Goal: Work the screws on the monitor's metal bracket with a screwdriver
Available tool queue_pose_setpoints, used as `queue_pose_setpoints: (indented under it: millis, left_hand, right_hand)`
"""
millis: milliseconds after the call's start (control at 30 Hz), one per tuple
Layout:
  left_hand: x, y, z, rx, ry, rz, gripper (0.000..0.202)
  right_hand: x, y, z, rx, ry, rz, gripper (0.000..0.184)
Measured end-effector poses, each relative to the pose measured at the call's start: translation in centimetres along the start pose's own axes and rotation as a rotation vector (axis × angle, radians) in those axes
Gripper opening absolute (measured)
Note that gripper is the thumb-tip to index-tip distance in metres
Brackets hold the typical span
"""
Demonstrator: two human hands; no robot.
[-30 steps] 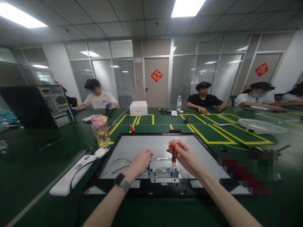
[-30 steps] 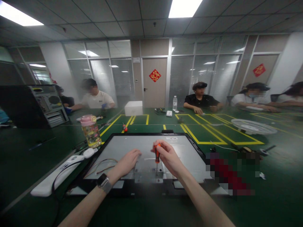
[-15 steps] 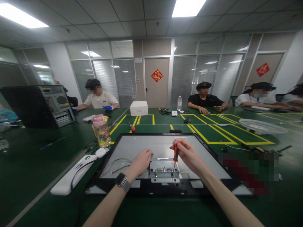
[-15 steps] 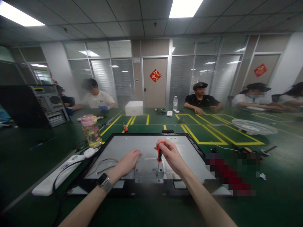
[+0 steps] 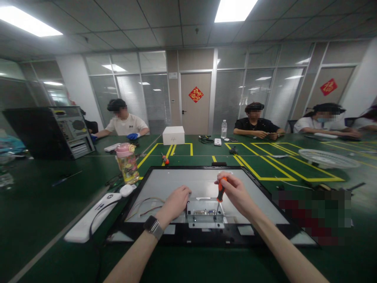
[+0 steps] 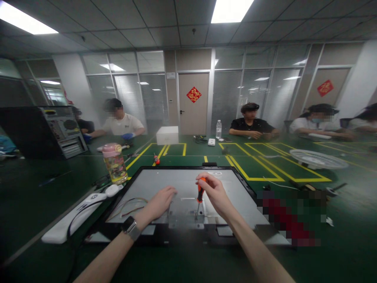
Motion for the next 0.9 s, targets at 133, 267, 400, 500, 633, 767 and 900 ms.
queue_pose_setpoints:
  millis: [133,267,400,500,633,767,900]
  left_hand:
    - [0.0,0.0,0.1,-0.002,0.002,-0.008,0.034]
    - [0.1,0.0,0.1,-0.001,0.001,-0.002,0.035]
    - [0.1,0.0,0.0,-0.002,0.0,0.003,0.033]
    - [0.1,0.0,0.0,-0.007,0.002,0.002,0.033]
    - [0.0,0.1,0.0,-0.014,0.01,-0.01,0.034]
    - [0.0,0.0,0.0,-0.016,0.008,-0.012,0.034]
    - [0.0,-0.1,0.1,-0.009,0.007,-0.015,0.034]
  right_hand:
    - [-0.1,0.0,0.2,0.043,-0.057,0.016,0.027]
    - [-0.1,-0.3,0.5,0.063,-0.09,0.004,0.025]
    - [-0.1,-0.5,0.5,0.031,-0.114,0.009,0.027]
    - [-0.1,-0.7,0.3,-0.089,-0.112,-0.033,0.027]
    - [-0.3,-0.8,0.3,-0.281,-0.006,-0.148,0.02]
    - [-0.6,-1.2,0.5,-0.397,0.075,-0.278,0.015]
    - [-0.8,-1.1,0.5,-0.323,0.016,-0.228,0.026]
Point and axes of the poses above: each hand's wrist, its own x-axis towards the middle knuckle, its own z-axis out of the palm, y = z × x, the point moved 2 cm from there along x, towards the middle knuckle, and after that the axes turned 3 degrees about z, right-handed, at the moved point
